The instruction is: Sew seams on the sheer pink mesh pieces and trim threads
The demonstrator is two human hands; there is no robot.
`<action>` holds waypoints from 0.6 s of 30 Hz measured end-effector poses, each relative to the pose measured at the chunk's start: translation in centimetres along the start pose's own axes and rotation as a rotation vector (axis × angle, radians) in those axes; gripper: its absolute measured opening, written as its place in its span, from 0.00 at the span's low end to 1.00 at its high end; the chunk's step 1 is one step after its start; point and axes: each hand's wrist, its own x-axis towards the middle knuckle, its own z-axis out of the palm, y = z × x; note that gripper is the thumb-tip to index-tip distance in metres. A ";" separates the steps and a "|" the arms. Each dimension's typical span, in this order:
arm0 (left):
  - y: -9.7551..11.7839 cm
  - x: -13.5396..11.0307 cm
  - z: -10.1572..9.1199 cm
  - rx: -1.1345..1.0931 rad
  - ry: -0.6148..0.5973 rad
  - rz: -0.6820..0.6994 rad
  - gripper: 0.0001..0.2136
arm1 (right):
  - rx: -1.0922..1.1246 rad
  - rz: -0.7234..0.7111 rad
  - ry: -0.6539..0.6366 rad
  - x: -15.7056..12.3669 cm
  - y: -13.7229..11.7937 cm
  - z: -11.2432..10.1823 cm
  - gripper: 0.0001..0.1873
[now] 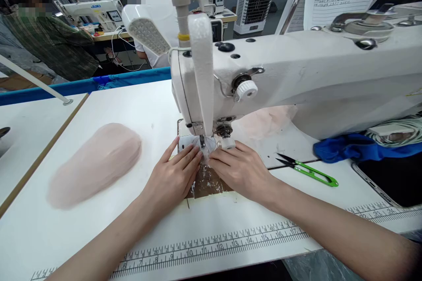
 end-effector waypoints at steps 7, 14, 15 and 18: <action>-0.3 0.0 0.3 0.004 0.009 -0.020 0.15 | 0.007 0.002 0.014 0.1 0.3 0.4 0.11; 0.2 -0.1 -0.1 0.022 0.016 -0.020 0.14 | 0.031 0.026 0.005 -0.1 -0.1 0.0 0.09; 0.2 -0.2 -0.1 0.024 0.016 -0.021 0.14 | 0.032 0.028 0.004 -0.1 -0.1 0.0 0.09; 0.2 -0.1 -0.2 0.028 0.020 -0.022 0.14 | 0.032 0.031 0.003 -0.2 -0.2 -0.2 0.09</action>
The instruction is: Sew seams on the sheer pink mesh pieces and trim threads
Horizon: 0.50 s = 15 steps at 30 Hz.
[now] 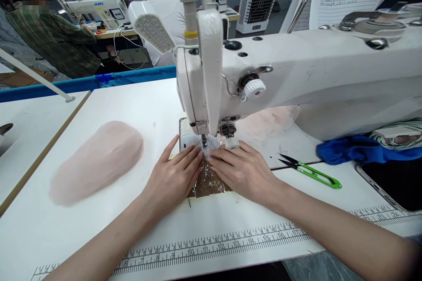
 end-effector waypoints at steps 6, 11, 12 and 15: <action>-0.2 0.2 0.1 0.009 0.002 -0.002 0.14 | -0.031 -0.016 -0.001 0.1 0.1 0.0 0.08; -0.4 0.3 0.3 0.012 0.002 -0.014 0.14 | -0.078 -0.010 -0.020 0.1 0.2 0.3 0.09; -0.5 0.4 0.4 0.013 0.005 -0.018 0.14 | -0.085 -0.010 -0.024 0.1 0.2 0.3 0.09; -0.7 0.4 0.5 0.007 0.013 -0.034 0.14 | -0.103 -0.013 -0.032 0.2 0.3 0.5 0.10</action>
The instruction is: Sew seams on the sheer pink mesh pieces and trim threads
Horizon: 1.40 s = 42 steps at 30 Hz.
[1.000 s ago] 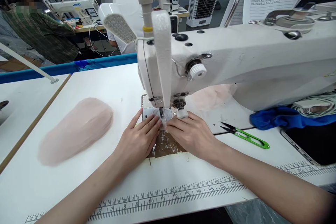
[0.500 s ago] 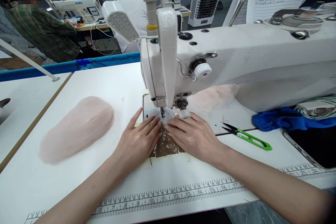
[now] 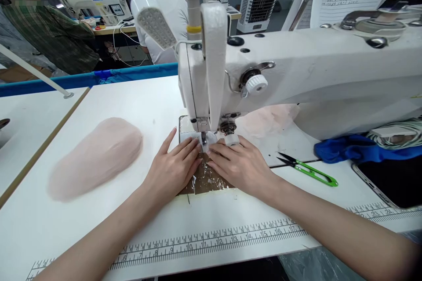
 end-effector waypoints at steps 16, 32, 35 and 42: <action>-0.8 0.3 0.8 0.002 -0.055 -0.079 0.16 | -0.022 0.064 -0.118 0.2 0.2 0.3 0.12; -0.9 -0.1 0.1 0.007 -0.030 -0.120 0.16 | -0.029 0.100 -0.136 -0.1 0.8 0.3 0.11; -0.7 -0.2 -0.3 -0.035 0.006 -0.103 0.16 | 0.070 0.129 -0.158 0.0 0.8 -0.2 0.14; 0.0 0.0 -2.2 -0.638 -0.086 -0.104 0.07 | 1.551 0.582 -0.510 0.8 0.9 -3.5 0.10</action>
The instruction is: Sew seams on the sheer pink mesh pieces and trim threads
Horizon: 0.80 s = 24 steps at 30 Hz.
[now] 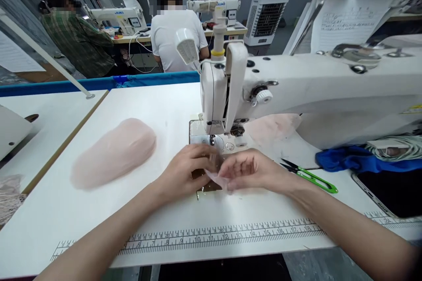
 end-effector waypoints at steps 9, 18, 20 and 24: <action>3.0 -0.4 -5.2 -0.418 -0.026 -0.315 0.18 | 0.266 0.125 -0.093 0.2 -1.4 1.0 0.17; 7.6 -3.4 -8.2 0.236 0.047 -0.072 0.13 | -0.131 0.035 0.100 0.4 -2.8 4.4 0.12; 10.0 -4.8 -7.9 0.144 -0.060 -0.050 0.09 | -0.024 0.031 0.110 0.8 -3.0 5.1 0.12; 11.7 -6.8 -7.0 -0.202 -0.277 -0.058 0.06 | 0.249 0.030 0.028 1.7 -3.1 6.1 0.18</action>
